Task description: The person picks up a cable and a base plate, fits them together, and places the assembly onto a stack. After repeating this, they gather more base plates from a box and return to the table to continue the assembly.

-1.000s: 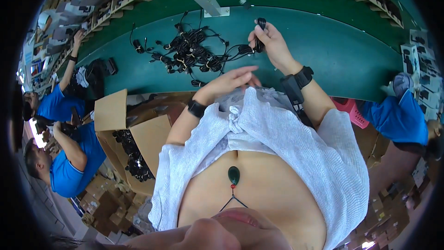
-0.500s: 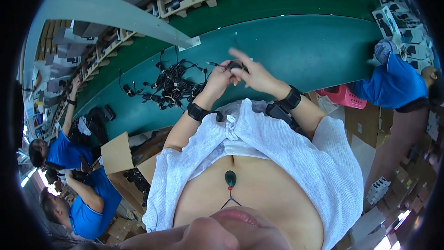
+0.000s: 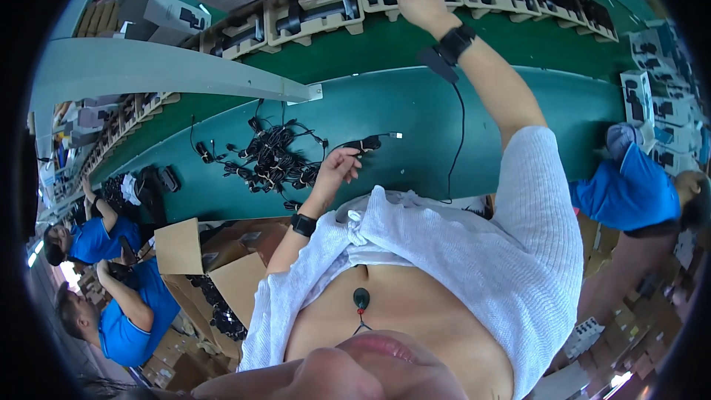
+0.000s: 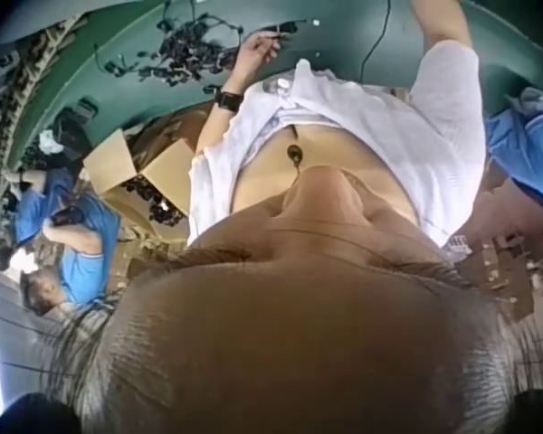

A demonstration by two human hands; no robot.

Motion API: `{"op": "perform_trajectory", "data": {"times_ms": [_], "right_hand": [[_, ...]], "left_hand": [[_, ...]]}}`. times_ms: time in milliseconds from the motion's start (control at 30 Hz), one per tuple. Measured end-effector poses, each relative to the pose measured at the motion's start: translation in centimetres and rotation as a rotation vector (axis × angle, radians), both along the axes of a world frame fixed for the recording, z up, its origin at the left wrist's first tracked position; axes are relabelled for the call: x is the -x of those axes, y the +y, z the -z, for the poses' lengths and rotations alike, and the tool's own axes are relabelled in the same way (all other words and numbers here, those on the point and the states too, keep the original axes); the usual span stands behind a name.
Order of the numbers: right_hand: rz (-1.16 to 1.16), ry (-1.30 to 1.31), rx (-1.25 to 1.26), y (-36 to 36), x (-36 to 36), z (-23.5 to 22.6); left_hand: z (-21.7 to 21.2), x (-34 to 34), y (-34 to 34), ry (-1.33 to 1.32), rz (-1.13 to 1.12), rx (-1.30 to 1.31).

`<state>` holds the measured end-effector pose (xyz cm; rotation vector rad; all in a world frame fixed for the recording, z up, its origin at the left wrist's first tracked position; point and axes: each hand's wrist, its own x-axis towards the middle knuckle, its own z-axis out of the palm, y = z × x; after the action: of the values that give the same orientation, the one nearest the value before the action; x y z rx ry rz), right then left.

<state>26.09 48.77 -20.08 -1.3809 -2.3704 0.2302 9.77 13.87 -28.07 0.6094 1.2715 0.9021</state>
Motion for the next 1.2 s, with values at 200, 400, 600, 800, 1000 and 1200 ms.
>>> {"op": "perform_trajectory", "data": {"times_ms": [200, 400, 600, 800, 1000, 1200], "right_hand": [[-0.048, -0.168, -0.105, 7.5, 3.7, 3.9], [-0.132, -0.717, -0.177, 6.3, 5.3, 3.4], [-0.109, -0.691, -0.312, 12.5, 3.4, 8.6], [-0.03, -0.426, -0.31, 13.8, 6.1, 10.4], [0.093, -0.174, -0.345, 11.9, 7.0, 14.3], [-0.156, -0.032, 0.097, 14.1, 2.5, 13.8]], "left_hand": [[1.1, -0.4, -1.6, -0.043, -0.078, 0.061], [1.8, 0.6, -4.0, -0.06, -0.198, 0.135], [2.2, 0.8, -4.6, -0.063, -0.178, 0.165], [2.0, 0.0, -4.2, -0.036, -0.274, 0.163], [2.6, -0.5, -3.2, 0.027, -0.305, 0.113], [1.8, -1.0, -3.2, -0.013, -0.256, 0.076]]}}
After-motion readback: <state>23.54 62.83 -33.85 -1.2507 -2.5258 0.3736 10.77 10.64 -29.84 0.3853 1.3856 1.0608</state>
